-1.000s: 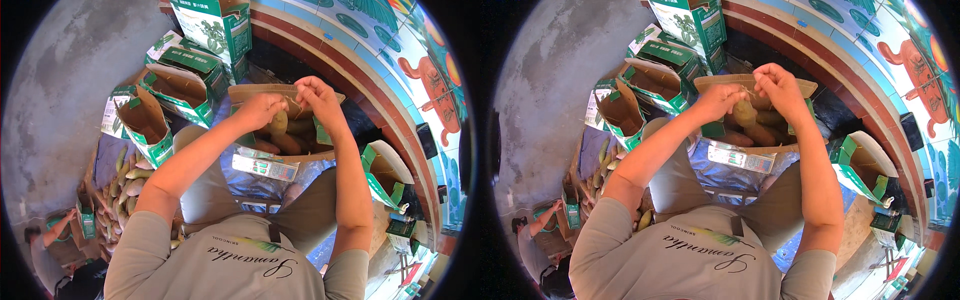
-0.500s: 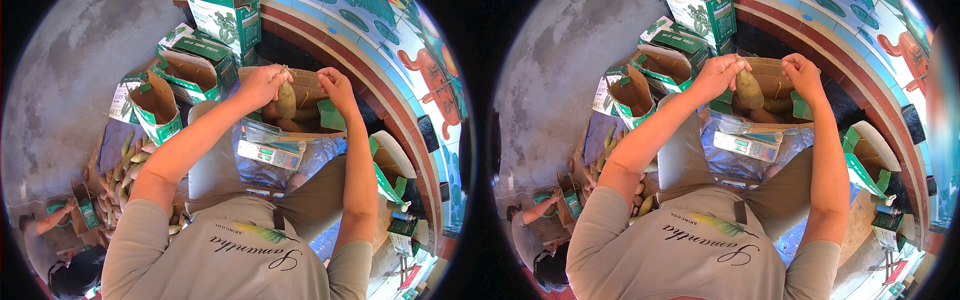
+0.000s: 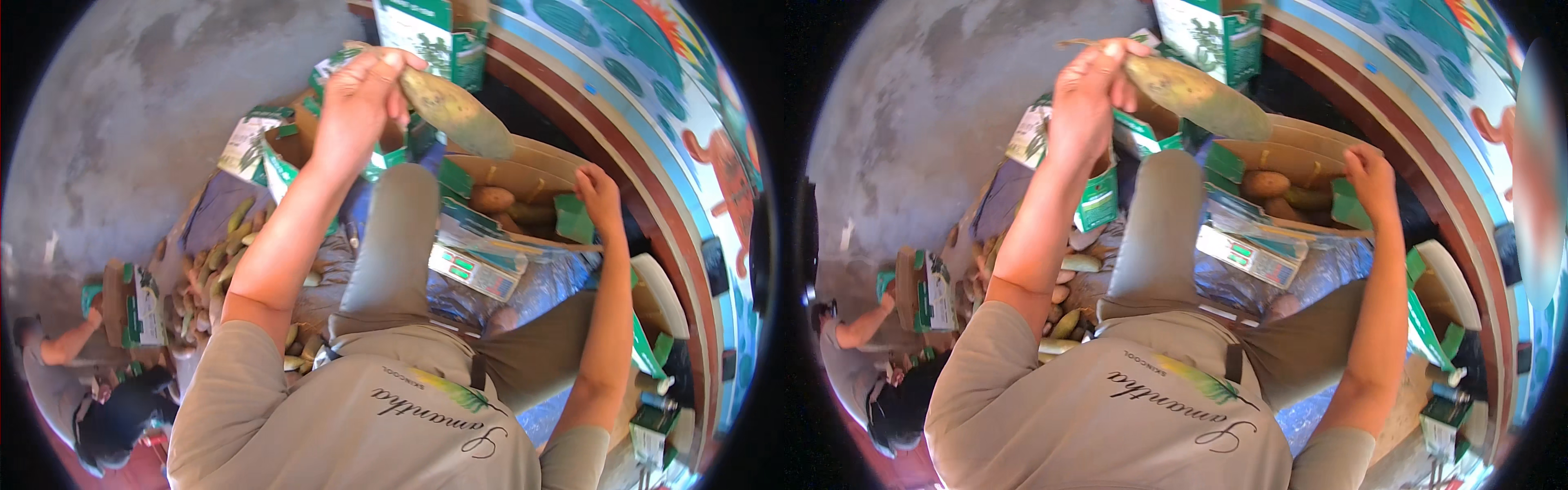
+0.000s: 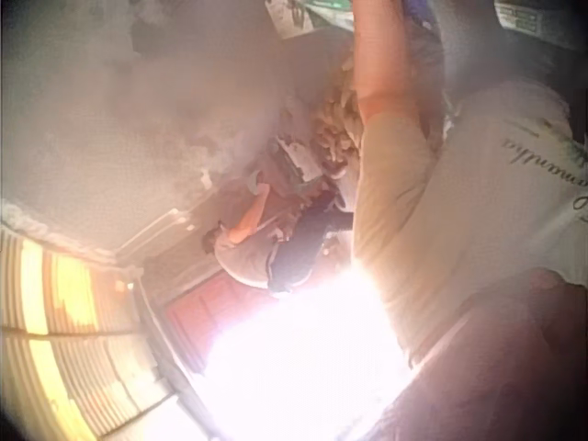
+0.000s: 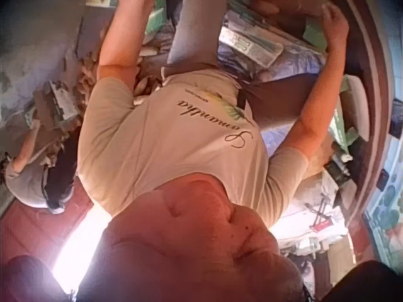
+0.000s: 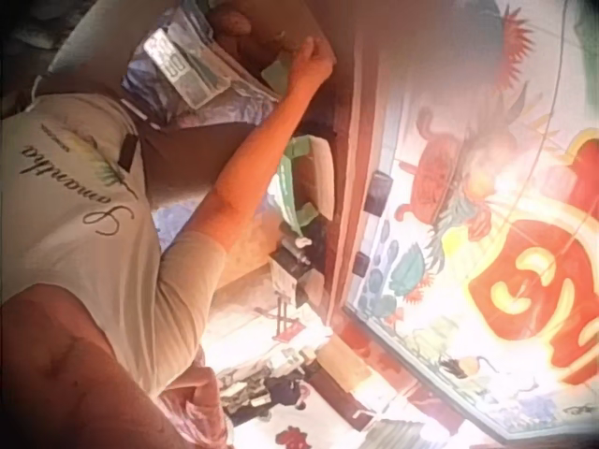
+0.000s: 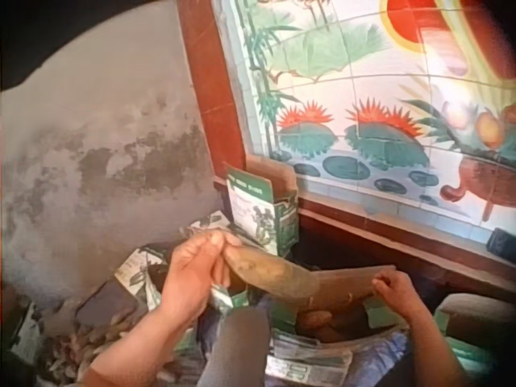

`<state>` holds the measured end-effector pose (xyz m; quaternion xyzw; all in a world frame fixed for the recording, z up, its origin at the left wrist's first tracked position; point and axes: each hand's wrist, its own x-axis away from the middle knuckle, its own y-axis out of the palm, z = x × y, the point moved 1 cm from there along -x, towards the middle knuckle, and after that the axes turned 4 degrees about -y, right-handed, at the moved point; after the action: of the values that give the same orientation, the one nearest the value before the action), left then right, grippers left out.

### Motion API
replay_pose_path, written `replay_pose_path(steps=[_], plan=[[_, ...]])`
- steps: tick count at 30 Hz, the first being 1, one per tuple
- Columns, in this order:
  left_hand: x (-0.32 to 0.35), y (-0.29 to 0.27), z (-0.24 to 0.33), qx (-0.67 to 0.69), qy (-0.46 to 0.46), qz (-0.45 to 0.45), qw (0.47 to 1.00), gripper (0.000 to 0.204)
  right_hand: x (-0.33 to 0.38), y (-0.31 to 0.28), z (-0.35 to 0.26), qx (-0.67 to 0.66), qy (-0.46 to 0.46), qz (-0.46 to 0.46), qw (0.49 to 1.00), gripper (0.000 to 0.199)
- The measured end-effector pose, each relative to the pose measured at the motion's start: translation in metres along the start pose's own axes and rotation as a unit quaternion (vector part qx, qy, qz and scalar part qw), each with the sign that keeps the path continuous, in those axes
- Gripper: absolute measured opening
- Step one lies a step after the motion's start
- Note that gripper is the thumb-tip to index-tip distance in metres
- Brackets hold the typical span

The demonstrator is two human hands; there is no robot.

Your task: The person sorts sweet potatoes, weighs them on a scale, and packs them into cardboard boxes by hand.

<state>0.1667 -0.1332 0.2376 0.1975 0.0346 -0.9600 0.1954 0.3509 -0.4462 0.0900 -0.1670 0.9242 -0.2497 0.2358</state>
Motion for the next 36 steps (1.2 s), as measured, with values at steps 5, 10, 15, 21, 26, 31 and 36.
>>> replay_pose_path(steps=[5, 10, 15, 21, 26, 31, 36], plan=[[0.038, -0.080, 0.037, -0.066, 0.039, 0.125, 0.989, 0.027, 0.003, -0.004, 0.000, -0.009, 0.033, -0.018, 0.999, 0.017], [0.087, -0.155, -0.014, -0.189, -0.109, 0.204, 0.954, 0.027, 0.000, 0.008, 0.000, 0.020, 0.023, -0.045, 0.999, 0.017], [0.167, -0.225, -0.127, -0.307, -0.268, 0.226, 0.885, 0.027, -0.002, 0.019, -0.008, 0.072, 0.007, -0.078, 0.994, 0.015], [0.289, -0.292, -0.245, -0.444, -0.411, 0.181, 0.775, 0.025, 0.000, 0.009, -0.002, 0.145, -0.042, -0.025, 0.988, 0.015], [0.307, -0.319, -0.258, -0.598, -0.447, 0.237, 0.621, 0.033, -0.015, 0.001, -0.014, 0.173, -0.019, 0.005, 0.985, 0.015], [0.147, -0.233, -0.163, -0.451, -0.089, 0.210, 0.863, 0.027, -0.039, 0.001, -0.023, 0.179, -0.041, 0.031, 0.983, 0.014], [0.054, -0.068, -0.078, -0.365, -0.002, -0.049, 0.930, 0.027, -0.028, 0.001, -0.018, 0.308, -0.066, 0.017, 0.949, 0.021]])
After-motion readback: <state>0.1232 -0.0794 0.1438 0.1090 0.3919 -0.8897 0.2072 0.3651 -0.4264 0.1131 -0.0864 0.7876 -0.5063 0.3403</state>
